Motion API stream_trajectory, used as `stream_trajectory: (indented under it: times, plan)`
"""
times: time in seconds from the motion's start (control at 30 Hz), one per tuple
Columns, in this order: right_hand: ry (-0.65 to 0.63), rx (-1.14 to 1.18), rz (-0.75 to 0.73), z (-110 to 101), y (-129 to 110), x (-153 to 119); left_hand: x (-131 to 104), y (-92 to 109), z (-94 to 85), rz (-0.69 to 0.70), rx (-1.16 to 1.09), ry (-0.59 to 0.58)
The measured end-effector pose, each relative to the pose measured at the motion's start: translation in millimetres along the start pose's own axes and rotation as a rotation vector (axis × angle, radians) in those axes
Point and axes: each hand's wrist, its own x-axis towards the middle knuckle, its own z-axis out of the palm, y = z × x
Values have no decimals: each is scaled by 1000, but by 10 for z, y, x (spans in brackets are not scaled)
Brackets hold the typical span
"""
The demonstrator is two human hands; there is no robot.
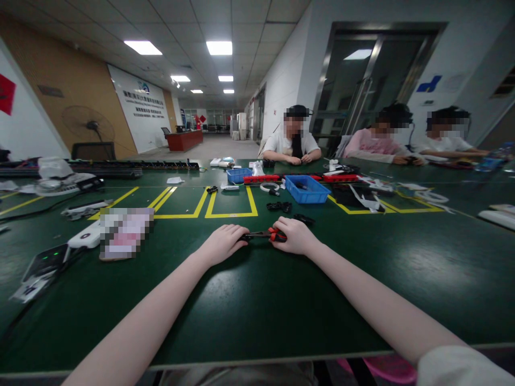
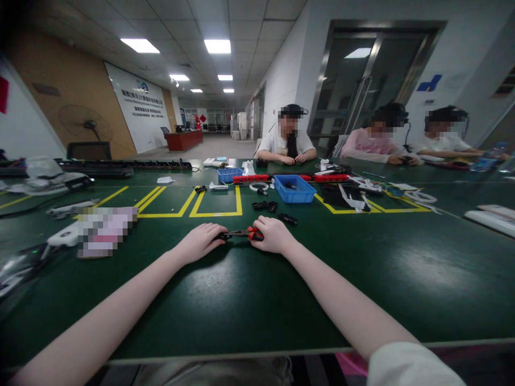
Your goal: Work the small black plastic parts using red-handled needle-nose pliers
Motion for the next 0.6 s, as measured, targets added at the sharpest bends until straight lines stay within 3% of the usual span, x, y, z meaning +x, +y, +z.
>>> stream_trajectory:
  times: [0.37,0.6]
  plan:
    - [5,1,-1,-12,-9,0,4,6,-7,-40,-34,-39]
    - [0,6,-8,-22,1,-1,1,11,-17,14,-9,22]
